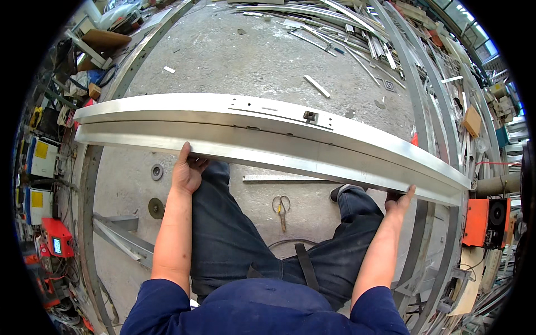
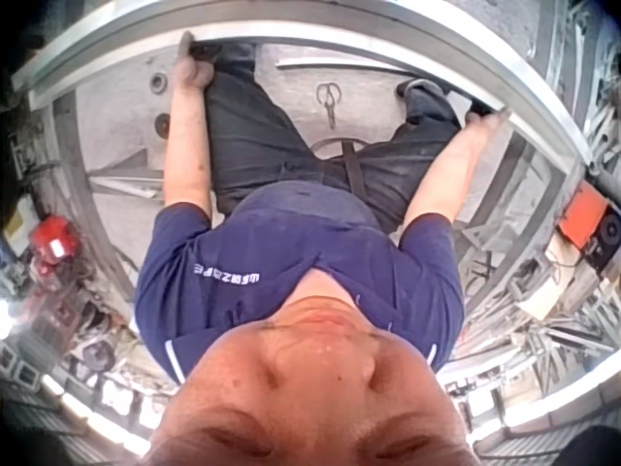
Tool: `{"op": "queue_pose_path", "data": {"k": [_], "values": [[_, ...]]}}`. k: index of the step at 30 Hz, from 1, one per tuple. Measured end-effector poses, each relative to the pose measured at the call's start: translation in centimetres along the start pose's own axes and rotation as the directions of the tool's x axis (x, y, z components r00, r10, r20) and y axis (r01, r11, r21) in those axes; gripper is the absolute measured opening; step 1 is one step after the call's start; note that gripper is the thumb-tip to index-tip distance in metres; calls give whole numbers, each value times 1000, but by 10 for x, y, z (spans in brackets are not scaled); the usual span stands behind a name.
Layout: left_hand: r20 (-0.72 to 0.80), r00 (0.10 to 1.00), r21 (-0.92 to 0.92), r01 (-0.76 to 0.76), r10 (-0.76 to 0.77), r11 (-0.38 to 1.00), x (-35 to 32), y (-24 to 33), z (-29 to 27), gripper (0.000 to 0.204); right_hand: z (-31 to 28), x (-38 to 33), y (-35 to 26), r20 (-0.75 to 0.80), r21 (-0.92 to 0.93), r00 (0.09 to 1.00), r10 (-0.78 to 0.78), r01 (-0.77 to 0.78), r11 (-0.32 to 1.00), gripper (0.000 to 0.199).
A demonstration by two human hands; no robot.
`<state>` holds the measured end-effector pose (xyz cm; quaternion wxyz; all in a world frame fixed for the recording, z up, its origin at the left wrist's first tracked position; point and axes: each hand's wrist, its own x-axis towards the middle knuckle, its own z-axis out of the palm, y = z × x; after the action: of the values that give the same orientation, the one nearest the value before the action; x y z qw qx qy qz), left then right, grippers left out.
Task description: The person measures and marks a curved metal frame using a pencil, a try square, and a tape measure. They align a metal bracket on the frame, mark positions, and verify angles and dimensions.
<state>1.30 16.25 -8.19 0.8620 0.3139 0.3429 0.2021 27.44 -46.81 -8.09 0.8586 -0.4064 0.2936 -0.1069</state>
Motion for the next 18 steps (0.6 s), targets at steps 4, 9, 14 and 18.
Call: {"op": "queue_pose_path", "data": {"k": [4,9,14,18], "values": [[5,1000,0,2,-2,1000,1,-1,1,65,-2,0,0,31,14,999,-24,23,1000,69],[-1,1000,21,9,-9,1000,-1,3,3,67,-10,4,-3,-88,-39,995,-37,34,999,76],[-174,984,624,86,32,777,-20,59,-22,53,-38,-21,-34,-111,-347,770,-628,562,751,79],[265,866,962,-207,425,-178,-68,131,27,46,7,-85,-74,435,-529,478,-763,821,213,76]]}}
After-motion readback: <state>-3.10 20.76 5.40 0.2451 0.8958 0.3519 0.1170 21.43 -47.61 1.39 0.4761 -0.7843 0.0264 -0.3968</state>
